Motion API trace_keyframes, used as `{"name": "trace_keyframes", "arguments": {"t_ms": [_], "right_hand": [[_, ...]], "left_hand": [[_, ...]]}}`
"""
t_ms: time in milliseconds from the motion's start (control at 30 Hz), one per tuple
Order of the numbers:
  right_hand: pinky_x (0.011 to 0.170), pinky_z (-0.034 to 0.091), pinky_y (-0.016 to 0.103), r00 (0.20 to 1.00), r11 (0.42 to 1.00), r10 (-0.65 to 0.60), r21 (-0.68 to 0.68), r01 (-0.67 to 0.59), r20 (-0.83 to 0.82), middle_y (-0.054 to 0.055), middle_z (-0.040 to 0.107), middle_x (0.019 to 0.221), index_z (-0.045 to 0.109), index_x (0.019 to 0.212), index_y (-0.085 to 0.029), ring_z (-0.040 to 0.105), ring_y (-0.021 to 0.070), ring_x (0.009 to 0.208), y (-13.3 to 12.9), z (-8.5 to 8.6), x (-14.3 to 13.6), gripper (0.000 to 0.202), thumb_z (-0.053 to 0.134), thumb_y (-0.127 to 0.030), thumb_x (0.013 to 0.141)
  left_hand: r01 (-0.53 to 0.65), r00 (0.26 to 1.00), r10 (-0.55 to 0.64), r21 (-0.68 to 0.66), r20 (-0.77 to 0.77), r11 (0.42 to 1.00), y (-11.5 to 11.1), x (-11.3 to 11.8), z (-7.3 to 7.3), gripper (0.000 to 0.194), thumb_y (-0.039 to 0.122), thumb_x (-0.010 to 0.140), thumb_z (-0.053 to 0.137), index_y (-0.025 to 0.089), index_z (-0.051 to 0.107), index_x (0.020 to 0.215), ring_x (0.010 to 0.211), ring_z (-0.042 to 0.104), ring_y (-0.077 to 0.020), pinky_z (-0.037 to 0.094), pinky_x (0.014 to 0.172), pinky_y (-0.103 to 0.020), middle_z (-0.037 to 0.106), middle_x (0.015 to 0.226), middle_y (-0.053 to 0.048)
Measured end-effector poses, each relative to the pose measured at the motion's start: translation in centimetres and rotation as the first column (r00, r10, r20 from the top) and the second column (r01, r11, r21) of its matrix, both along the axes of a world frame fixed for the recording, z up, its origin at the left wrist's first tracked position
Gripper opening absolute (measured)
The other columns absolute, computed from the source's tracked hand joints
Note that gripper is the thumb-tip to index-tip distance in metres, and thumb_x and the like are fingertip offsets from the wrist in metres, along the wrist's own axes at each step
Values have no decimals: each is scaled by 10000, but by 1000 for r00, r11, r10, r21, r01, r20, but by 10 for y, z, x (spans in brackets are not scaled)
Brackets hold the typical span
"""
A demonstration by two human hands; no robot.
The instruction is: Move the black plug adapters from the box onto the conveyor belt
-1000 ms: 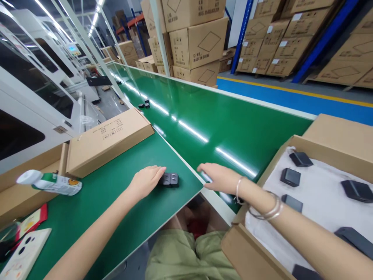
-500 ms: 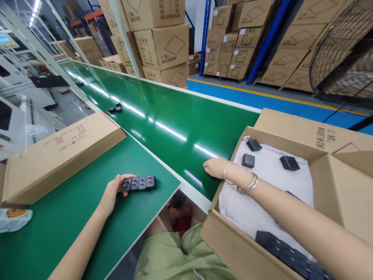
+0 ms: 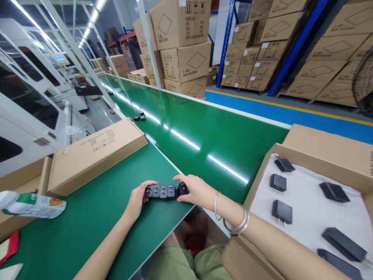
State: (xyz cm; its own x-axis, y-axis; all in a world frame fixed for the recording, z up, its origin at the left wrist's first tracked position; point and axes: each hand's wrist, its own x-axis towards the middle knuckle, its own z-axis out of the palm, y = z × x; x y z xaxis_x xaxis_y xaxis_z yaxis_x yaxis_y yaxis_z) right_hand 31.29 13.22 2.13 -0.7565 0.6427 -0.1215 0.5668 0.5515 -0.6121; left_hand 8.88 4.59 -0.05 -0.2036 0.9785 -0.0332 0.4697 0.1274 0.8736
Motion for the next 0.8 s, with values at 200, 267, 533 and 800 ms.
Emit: {"name": "trace_keyframes", "arguments": {"t_ms": [200,267,533,800], "right_hand": [[867,443,416,995,974,62,210,-79,82,135,536,1236,430,1313,-171,510,301,1088,-11,2,-22,796,777,-378,628],[801,463,414,981,925,124,341,-168,146,140,553,1192,439,1304,-161,526,303,1041,-12,9,-32,708,670,-507,731],[523,350,265,903,803,195,467,-371,382,126,629,951,435,1318,-210,617,239,739,-13,10,-68,561,343,-586,912],[497,288,232,895,803,173,468,-370,411,157,650,898,462,1276,-203,637,233,684,-16,8,-73,563,268,-600,929]], "left_hand": [[18,995,-20,23,96,1000,-1,3,-2,669,616,902,182,162,660,1017,498,470,-112,400,462,-234,683,865,-59],[-1,987,-6,43,163,999,-1,4,-3,655,616,906,189,161,611,1114,474,453,-97,393,441,-230,679,958,-75],[-52,969,32,78,244,996,2,1,-11,629,627,910,203,169,541,1177,449,460,-72,389,398,-209,641,976,-70],[2,968,-34,127,249,992,-1,1,-11,620,651,895,261,176,536,1182,453,460,-58,390,387,-190,626,998,-74]]}}
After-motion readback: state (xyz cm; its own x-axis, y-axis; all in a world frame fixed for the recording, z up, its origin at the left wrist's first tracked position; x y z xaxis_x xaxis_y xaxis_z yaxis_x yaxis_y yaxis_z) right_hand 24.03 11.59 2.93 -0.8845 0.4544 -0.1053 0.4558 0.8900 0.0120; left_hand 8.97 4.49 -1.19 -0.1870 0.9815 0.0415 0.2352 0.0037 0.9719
